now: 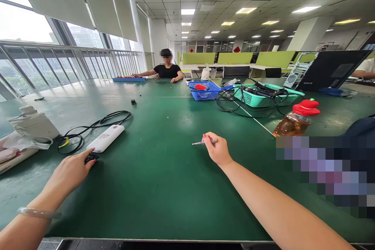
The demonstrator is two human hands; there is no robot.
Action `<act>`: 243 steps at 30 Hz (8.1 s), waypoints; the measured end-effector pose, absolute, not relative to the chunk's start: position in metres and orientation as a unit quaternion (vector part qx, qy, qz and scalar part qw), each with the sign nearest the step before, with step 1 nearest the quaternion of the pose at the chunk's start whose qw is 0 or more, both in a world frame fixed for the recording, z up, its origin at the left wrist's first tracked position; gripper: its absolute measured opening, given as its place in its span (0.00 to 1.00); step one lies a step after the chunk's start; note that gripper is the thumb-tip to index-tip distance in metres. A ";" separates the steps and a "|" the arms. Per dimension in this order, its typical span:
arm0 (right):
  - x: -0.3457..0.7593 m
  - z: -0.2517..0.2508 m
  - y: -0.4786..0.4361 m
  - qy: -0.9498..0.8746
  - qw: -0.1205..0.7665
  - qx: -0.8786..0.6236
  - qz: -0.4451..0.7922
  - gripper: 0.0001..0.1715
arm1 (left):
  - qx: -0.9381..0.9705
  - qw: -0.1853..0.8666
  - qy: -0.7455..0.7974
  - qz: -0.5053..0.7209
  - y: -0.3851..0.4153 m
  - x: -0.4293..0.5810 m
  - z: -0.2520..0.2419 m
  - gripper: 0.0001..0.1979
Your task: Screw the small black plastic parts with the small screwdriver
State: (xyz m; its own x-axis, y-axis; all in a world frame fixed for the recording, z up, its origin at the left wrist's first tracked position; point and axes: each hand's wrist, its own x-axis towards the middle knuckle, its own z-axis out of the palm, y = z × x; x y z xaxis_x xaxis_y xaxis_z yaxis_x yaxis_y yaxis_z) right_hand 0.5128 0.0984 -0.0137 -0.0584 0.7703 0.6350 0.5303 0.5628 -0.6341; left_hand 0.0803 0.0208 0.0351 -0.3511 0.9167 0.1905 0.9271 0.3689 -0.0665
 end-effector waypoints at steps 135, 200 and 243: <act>0.496 0.002 0.070 -0.906 0.286 -0.261 -0.173 0.12 | -0.845 -0.155 -0.462 -0.220 0.135 0.307 -0.014 0.20; 0.498 0.000 0.075 -0.902 0.303 -0.257 -0.171 0.12 | -0.849 -0.144 -0.456 -0.223 0.137 0.307 -0.015 0.16; 0.511 -0.003 0.090 -0.835 0.343 -0.417 0.106 0.10 | -0.815 -0.176 -0.503 -0.226 0.135 0.308 -0.013 0.27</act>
State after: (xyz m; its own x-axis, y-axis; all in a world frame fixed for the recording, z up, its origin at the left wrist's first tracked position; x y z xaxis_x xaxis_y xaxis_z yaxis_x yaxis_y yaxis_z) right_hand 0.5106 0.0904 -0.0031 -0.4176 0.7690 0.4840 0.6231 0.6301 -0.4634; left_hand 0.3081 0.1353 -0.0134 0.3909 0.9003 0.1916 0.7416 -0.4314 0.5138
